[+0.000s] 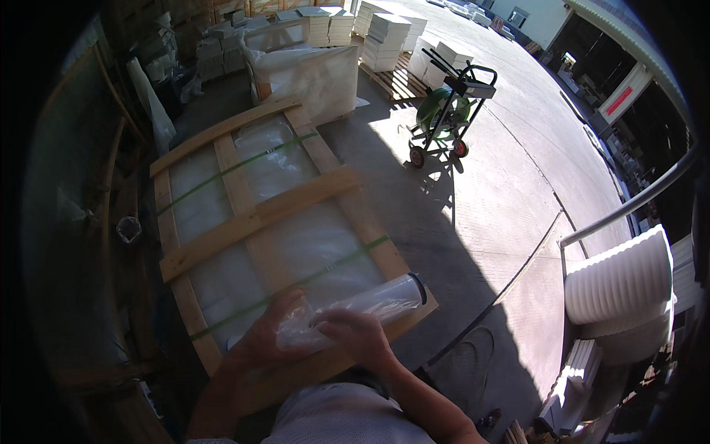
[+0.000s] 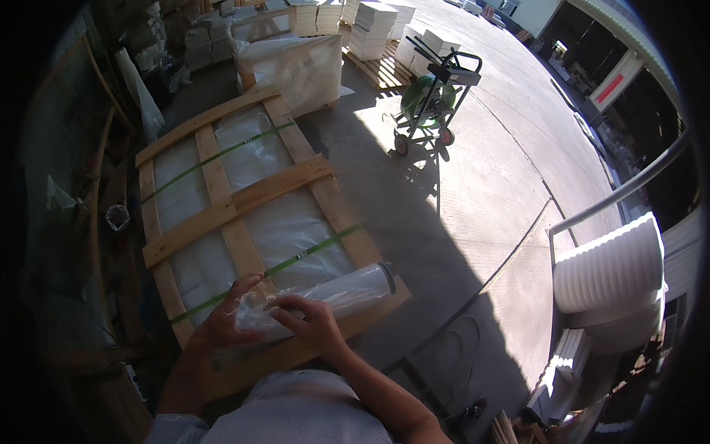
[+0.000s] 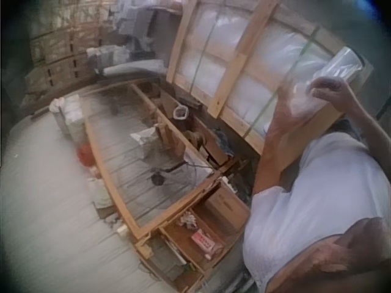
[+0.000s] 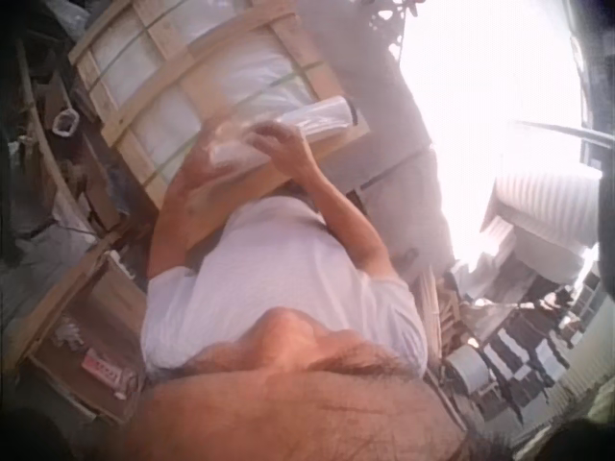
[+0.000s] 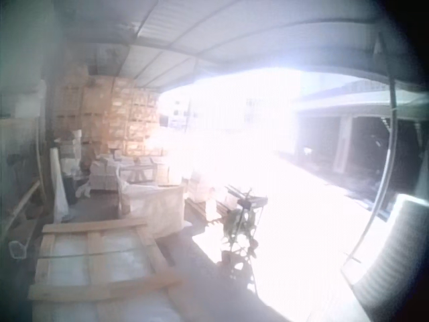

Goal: The person wraps a large wooden pallet with plastic stretch film using a handheld roll. They walk around the pallet, pulling and smoothing the film to cover the surface, then tear off the film and continue wrapping.

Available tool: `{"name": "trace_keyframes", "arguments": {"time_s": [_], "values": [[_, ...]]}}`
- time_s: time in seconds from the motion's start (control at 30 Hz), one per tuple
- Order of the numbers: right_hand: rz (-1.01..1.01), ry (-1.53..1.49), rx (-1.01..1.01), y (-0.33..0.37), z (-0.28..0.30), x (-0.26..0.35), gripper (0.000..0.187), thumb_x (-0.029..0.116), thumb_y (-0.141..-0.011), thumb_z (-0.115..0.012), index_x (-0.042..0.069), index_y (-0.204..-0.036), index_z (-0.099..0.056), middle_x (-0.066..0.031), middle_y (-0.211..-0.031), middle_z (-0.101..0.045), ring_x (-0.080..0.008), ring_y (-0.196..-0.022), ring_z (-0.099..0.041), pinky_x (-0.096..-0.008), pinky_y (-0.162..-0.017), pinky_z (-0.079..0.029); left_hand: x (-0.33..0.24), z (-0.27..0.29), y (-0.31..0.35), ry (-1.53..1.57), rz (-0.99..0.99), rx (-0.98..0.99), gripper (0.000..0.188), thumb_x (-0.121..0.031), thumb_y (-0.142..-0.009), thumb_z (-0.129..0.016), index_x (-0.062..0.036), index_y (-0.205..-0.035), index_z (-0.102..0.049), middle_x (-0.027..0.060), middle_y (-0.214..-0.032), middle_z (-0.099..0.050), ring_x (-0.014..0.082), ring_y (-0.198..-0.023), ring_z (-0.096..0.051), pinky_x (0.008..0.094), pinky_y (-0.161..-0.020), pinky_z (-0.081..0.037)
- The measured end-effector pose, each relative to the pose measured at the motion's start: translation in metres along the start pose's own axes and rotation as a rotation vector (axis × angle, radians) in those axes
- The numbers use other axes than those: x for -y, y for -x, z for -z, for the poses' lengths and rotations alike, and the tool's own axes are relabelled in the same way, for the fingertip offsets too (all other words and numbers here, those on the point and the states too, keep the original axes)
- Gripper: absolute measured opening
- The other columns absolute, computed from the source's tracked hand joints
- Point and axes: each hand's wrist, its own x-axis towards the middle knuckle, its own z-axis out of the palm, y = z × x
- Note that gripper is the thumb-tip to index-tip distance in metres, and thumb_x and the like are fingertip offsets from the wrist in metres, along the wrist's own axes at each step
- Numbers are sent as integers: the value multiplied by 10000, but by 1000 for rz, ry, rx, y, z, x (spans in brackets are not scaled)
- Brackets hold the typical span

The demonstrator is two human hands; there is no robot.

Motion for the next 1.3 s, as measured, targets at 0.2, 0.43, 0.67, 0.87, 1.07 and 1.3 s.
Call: {"name": "trace_keyframes", "arguments": {"time_s": [0.2,0.43,0.67,0.87,1.07,1.3], "values": [[125,81,90,-1,-10,0,202,89,-843,-672,20,-1033,-672,-109,-1087,-661,-177,-1010,-621,-304,-883,-484,27,-68,-15,347,204,28,512,-159,-854,-659,-32,-1304,-450,154,-1352,-443,233,-1246,-452,346,-1049,-371],[450,339,-61,22,29,18,452,121,-768,-739,62,-1189,-586,-144,-1279,-566,-336,-1229,-509,-425,-1024,-414,19,-77,-21,-28,32,86,317,-173,-912,-606,-32,-1193,-573,134,-1234,-570,228,-1106,-574,345,-981,-437],[269,744,-61,24,56,-41,833,289,-727,-769,17,-1409,-377,-210,-1426,-412,-364,-1341,-376,-454,-1104,-308,16,-80,-34,-58,-136,-202,195,-178,-809,-655,-16,-917,-663,140,-1081,-624,295,-992,-606,380,-895,-482],[323,472,76,21,-5,-111,517,351,-830,-647,-5,-1164,-478,-179,-1159,-485,-335,-1113,-451,-421,-998,-353,-33,-88,-53,-720,-398,-41,361,-172,-628,-664,-13,-951,-642,161,-1136,-572,340,-1158,-494,485,-988,-379],[-60,-547,-1,22,-14,-129,341,353,-929,-536,14,-959,-520,-129,-936,-516,-283,-905,-493,-390,-876,-399,-46,-98,-78,-272,-297,192,354,-241,-794,-662,-46,-1087,-618,137,-1175,-589,331,-1126,-537,420,-974,-417],[-32,-750,-88,15,-7,-85,483,355,-1052,-304,84,-669,-414,-18,-630,-414,-161,-614,-384,-324,-649,-356,113,-60,-66,-212,443,135,383,-344,-967,-503,-14,-1137,-599,179,-1149,-624,248,-1035,-618,371,-893,-472]]}}
